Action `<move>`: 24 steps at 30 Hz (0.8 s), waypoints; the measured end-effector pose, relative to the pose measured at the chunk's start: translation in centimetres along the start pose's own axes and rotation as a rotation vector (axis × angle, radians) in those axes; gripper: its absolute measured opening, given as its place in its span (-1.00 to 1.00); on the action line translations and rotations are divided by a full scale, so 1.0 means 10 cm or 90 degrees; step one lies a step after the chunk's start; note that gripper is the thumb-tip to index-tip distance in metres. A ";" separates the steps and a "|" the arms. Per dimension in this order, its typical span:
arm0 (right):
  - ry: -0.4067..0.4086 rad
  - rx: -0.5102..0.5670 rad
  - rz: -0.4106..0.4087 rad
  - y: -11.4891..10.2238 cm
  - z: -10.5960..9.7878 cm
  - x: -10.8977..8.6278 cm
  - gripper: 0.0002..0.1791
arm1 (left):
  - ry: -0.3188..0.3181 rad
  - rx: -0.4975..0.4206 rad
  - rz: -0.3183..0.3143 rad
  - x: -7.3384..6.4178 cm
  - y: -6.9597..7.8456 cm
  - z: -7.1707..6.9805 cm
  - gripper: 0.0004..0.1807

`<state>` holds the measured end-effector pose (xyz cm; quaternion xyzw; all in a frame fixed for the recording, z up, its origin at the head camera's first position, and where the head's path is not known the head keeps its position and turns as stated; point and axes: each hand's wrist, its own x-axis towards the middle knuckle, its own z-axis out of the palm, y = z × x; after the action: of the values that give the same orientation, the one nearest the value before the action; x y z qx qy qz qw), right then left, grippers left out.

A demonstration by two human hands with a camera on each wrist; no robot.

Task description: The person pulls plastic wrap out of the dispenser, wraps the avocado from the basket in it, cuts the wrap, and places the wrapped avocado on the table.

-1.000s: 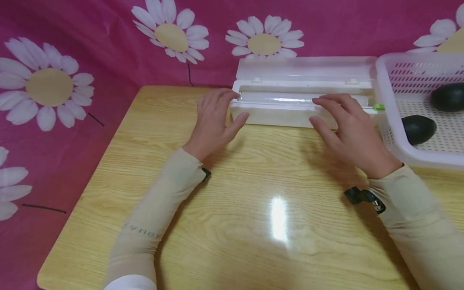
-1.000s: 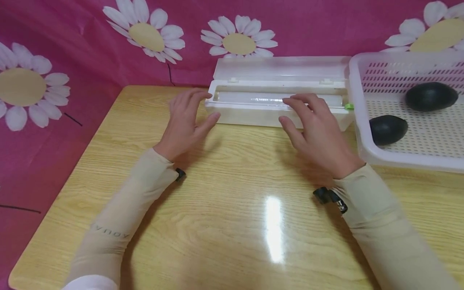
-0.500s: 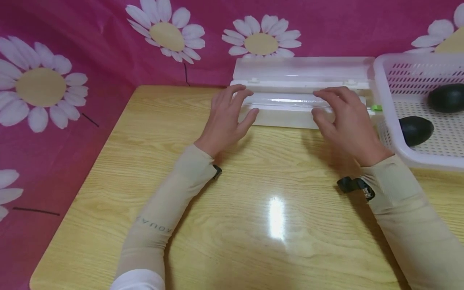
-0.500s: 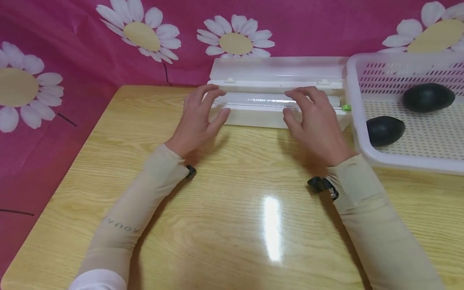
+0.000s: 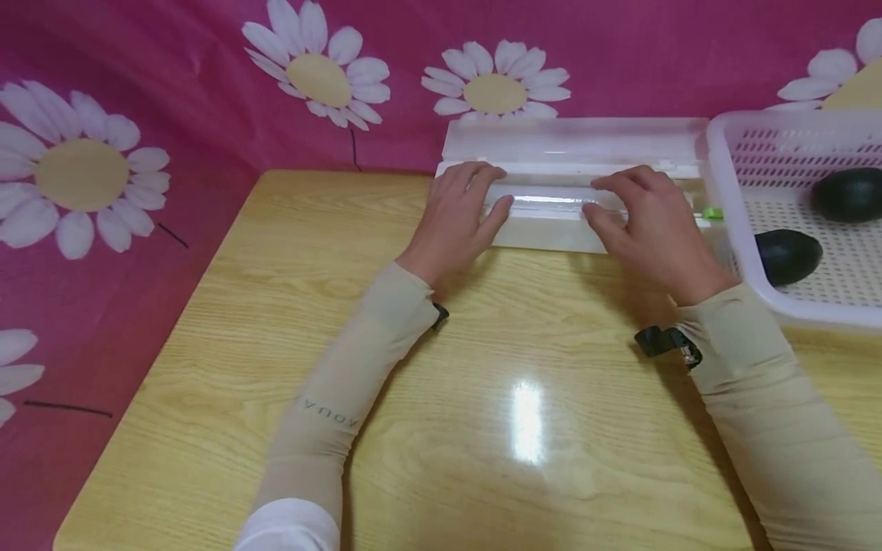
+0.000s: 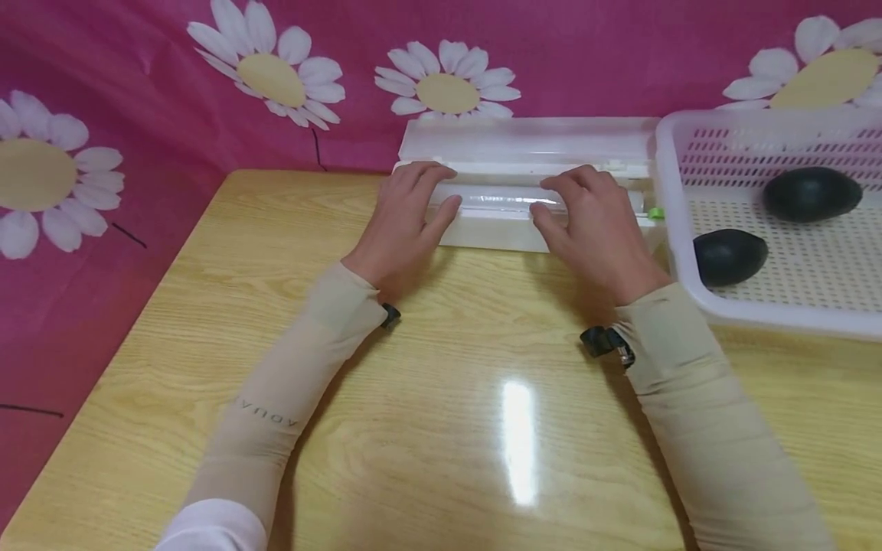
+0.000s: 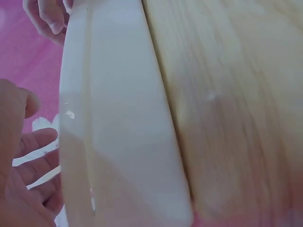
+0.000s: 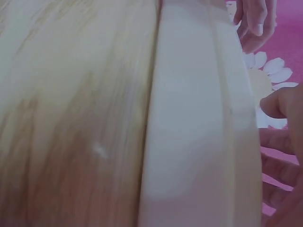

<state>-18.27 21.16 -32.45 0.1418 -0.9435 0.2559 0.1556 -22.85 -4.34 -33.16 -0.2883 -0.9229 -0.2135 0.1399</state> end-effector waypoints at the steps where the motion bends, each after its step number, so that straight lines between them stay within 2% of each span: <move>1: 0.001 -0.002 0.000 0.02 0.00 -0.01 -0.54 | -0.005 0.001 -0.003 0.02 0.01 0.02 -0.55; 7: -0.011 -0.033 0.003 0.07 0.00 -0.03 -0.52 | -0.017 0.026 -0.029 0.07 0.05 0.10 -0.58; 11: -0.011 -0.060 0.000 0.06 0.02 -0.02 -0.52 | -0.021 0.035 -0.041 0.06 0.06 0.11 -0.62; 18: -0.004 -0.084 -0.011 0.06 0.01 0.00 -0.52 | -0.034 0.034 -0.033 0.09 0.06 0.10 -0.62; 24: -0.038 -0.079 0.015 0.06 0.02 -0.02 -0.49 | -0.045 0.039 -0.024 0.08 0.05 0.10 -0.59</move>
<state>-18.31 21.65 -32.95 0.1281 -0.9633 0.1948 0.1330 -23.33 -3.15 -33.61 -0.2743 -0.9385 -0.1774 0.1117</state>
